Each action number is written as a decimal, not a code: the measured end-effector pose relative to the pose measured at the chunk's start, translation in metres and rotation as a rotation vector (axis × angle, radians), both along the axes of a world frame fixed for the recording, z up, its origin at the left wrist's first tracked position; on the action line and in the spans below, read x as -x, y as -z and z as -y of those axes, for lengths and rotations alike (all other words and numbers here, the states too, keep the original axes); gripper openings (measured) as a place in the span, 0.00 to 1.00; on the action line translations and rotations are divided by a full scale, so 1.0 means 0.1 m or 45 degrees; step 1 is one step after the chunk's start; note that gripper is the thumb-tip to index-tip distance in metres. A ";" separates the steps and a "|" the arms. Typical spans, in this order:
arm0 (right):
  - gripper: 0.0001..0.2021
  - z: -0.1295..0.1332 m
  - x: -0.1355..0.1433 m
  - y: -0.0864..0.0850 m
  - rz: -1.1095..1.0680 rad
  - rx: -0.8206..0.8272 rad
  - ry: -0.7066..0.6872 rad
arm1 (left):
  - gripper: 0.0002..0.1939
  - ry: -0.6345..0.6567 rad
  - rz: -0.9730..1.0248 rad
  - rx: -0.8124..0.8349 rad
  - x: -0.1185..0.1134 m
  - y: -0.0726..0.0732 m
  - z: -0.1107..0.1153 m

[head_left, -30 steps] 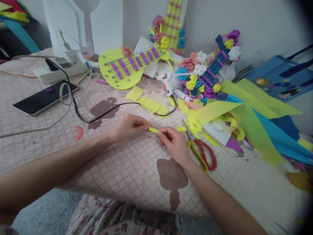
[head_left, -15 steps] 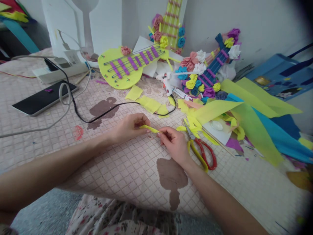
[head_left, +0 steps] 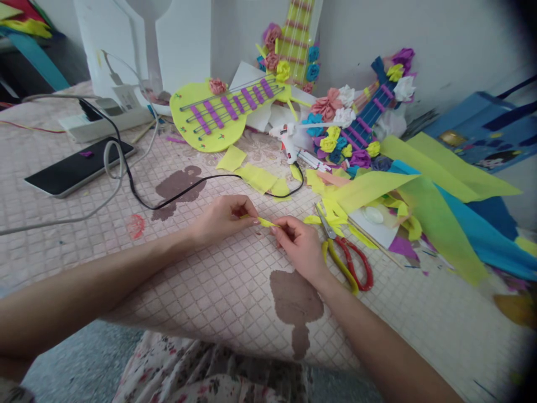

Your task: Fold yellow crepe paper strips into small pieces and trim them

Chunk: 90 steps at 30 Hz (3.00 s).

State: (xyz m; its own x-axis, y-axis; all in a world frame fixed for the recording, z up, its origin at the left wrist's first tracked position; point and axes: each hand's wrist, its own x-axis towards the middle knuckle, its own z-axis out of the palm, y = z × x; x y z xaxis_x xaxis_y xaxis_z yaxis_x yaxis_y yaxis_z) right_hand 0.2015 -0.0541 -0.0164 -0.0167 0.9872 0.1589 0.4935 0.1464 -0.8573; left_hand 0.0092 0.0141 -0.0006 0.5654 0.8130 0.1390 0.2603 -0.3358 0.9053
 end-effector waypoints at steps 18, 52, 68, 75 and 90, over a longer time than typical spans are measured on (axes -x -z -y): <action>0.06 0.00 0.02 -0.04 0.005 -0.026 0.023 | 0.15 0.060 0.307 0.325 -0.02 0.13 -0.02; 0.06 0.05 -0.04 -0.06 0.022 -0.069 -0.040 | 0.07 0.048 0.026 0.046 -0.03 0.03 -0.01; 0.09 0.26 -0.58 -0.26 0.140 -0.170 0.265 | 0.06 0.000 -0.010 0.381 -0.06 -0.06 -0.03; 0.12 0.68 -1.07 -0.17 0.756 -0.018 0.344 | 0.06 0.041 0.100 0.477 -0.49 -0.21 -0.07; 0.14 0.72 -0.96 -0.12 0.978 0.064 0.396 | 0.05 -0.004 -0.070 0.846 -1.35 -0.08 -0.17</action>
